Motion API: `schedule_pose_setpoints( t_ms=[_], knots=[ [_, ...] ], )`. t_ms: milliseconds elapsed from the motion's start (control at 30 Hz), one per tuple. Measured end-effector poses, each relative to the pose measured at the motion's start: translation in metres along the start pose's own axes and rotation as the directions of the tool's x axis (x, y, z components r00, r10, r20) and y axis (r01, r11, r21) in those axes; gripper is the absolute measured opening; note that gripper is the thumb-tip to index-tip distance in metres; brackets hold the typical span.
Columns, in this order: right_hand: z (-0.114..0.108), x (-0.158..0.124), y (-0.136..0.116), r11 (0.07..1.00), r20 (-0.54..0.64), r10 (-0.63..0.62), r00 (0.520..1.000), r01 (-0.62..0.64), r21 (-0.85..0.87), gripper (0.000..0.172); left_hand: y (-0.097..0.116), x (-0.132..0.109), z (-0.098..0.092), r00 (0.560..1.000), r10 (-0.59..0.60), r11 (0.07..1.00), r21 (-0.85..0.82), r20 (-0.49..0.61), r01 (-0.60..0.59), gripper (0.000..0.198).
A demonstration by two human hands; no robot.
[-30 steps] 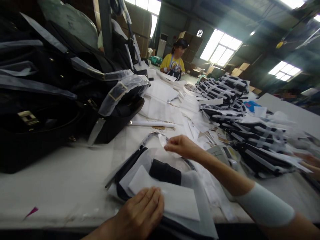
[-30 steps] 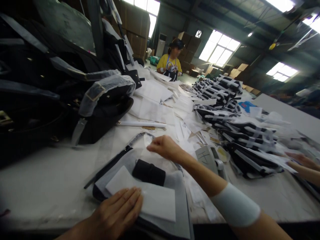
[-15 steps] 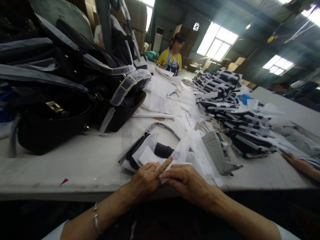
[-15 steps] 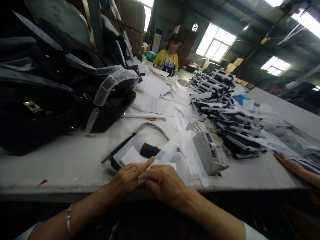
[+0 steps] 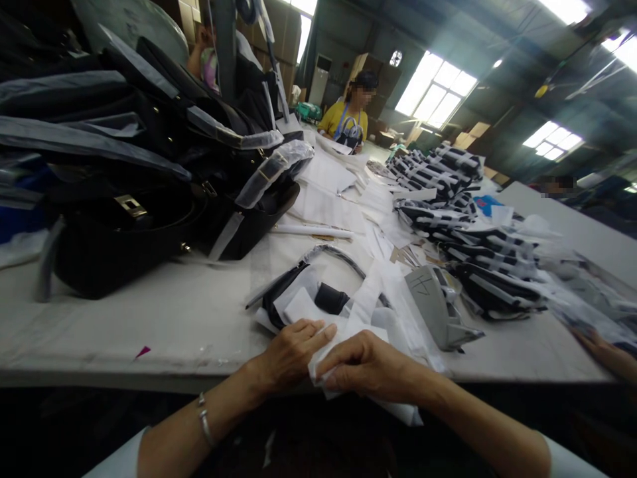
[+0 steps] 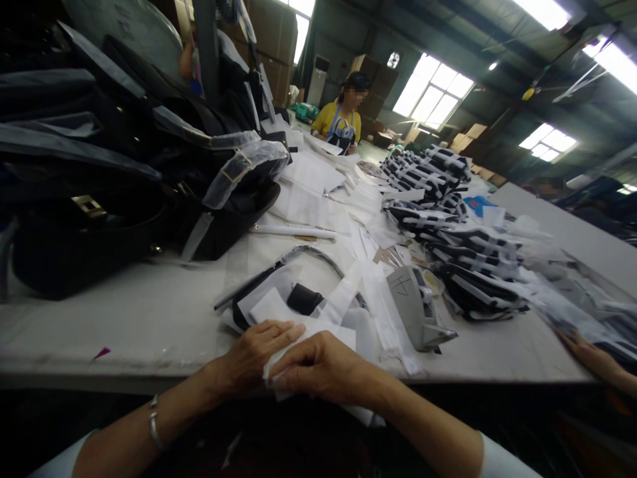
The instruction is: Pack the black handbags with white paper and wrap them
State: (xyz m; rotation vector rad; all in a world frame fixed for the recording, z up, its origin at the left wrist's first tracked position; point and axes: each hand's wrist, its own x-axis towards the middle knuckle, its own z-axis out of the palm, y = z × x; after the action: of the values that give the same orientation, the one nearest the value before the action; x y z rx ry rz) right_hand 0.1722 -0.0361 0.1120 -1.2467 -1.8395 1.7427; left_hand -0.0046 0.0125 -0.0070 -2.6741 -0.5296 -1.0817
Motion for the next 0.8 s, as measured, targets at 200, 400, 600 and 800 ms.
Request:
schedule_pose_setpoints(
  t_ms=[200, 400, 600, 800],
  knots=[
    [-0.03, -0.017, -0.023, 0.994, 0.045, 0.097, 0.994, -0.095, -0.044, 0.029, 0.001, 0.001, -0.001, 0.999, 0.031, 0.996, 0.079, -0.031, -0.029, 0.025],
    [-0.043, -0.019, -0.028, 0.994, -0.02, 0.111, 0.994, -0.11, 0.026, 0.03, 0.004, 0.004, -0.003, 0.999, -0.032, 0.994, 0.1, 0.002, 0.031, 0.026],
    [-0.011, -0.003, -0.003, 0.985, 0.024, 0.084, 0.996, -0.079, -0.151, 0.022, 0.002, -0.001, 0.003, 0.999, 0.012, 0.998, 0.068, -0.05, -0.008, 0.02],
    [-0.068, 0.005, -0.031, 0.892, -0.184, -0.008, 0.983, -0.076, -0.445, 0.03, 0.0, 0.0, 0.002, 0.998, 0.026, 0.996, 0.088, -0.05, -0.021, 0.021]
  ],
)
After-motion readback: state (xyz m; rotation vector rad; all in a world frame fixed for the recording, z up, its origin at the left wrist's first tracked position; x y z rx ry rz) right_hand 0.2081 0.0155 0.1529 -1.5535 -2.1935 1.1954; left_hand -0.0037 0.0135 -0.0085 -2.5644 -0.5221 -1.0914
